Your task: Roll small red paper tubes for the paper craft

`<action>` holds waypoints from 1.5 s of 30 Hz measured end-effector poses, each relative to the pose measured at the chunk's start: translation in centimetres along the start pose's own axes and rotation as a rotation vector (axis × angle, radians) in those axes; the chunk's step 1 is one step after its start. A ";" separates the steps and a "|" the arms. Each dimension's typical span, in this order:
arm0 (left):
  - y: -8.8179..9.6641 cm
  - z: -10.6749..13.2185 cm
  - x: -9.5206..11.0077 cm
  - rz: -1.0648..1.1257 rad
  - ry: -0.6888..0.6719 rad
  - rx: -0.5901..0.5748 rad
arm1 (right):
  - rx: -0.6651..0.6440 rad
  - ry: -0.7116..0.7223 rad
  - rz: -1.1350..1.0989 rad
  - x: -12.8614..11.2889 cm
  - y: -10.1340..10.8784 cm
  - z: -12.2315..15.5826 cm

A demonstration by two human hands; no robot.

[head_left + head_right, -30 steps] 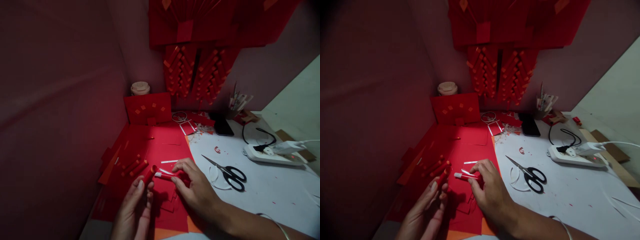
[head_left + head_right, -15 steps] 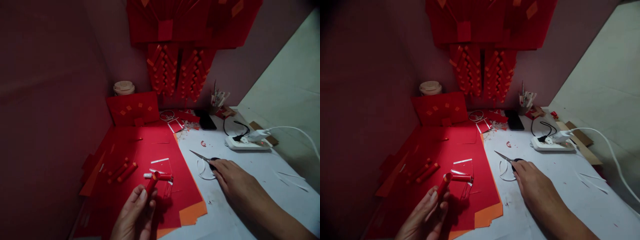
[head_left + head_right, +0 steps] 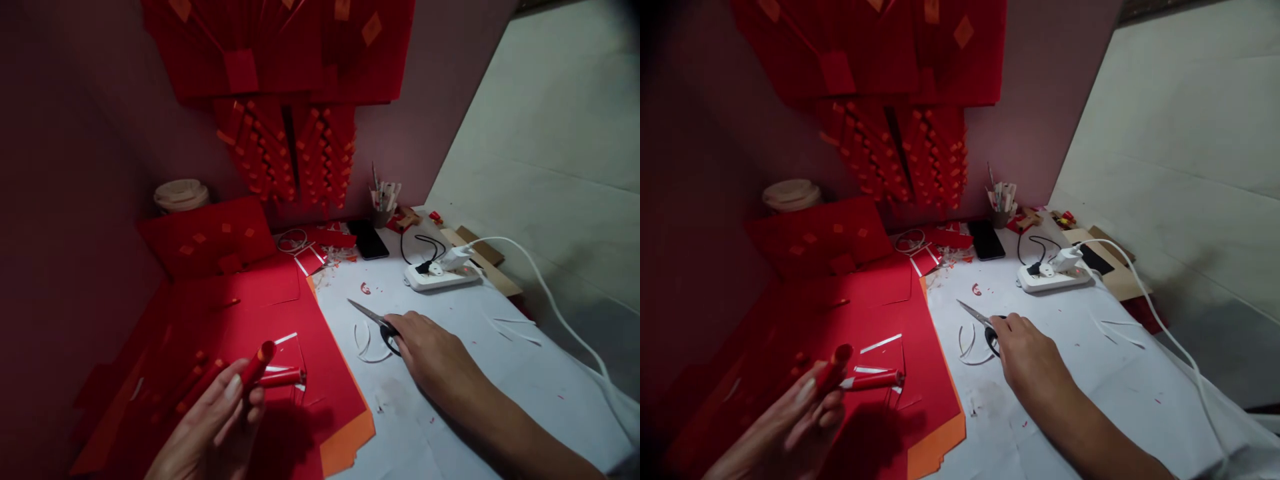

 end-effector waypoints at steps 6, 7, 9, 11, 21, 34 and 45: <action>-1.9 -0.5 -1.3 -0.052 0.108 -0.067 | 0.033 -0.081 -0.569 -1.4 1.9 0.2; -1.9 -0.6 -1.6 -0.056 0.119 -0.083 | 0.008 -0.079 -0.658 -1.9 1.9 0.3; -1.8 -0.8 -1.8 -0.070 0.121 -0.103 | -0.054 -0.061 -0.792 -2.9 1.6 0.5; -1.5 -1.0 -1.9 -0.077 0.112 -0.108 | -0.101 -0.026 -0.875 -3.8 1.1 0.7; -0.7 -1.6 -2.9 -0.027 0.135 -0.021 | -0.238 0.089 -0.984 -5.7 0.3 1.0; -0.8 -1.2 -3.0 -0.008 0.158 0.061 | -0.250 0.112 -0.993 -5.7 -0.1 1.0; -0.9 -0.8 -2.8 -0.013 0.185 0.099 | -0.187 0.203 -0.998 -5.8 0.7 1.1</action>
Point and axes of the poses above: each hand's wrist, its own z-axis away from the middle knuckle, its own y-axis out of the back of the hand, x = y × z, the point moved 4 cm from there along -z, towards the middle knuckle, and after that the axes turned 9 degrees about y, right-handed, at the moved point
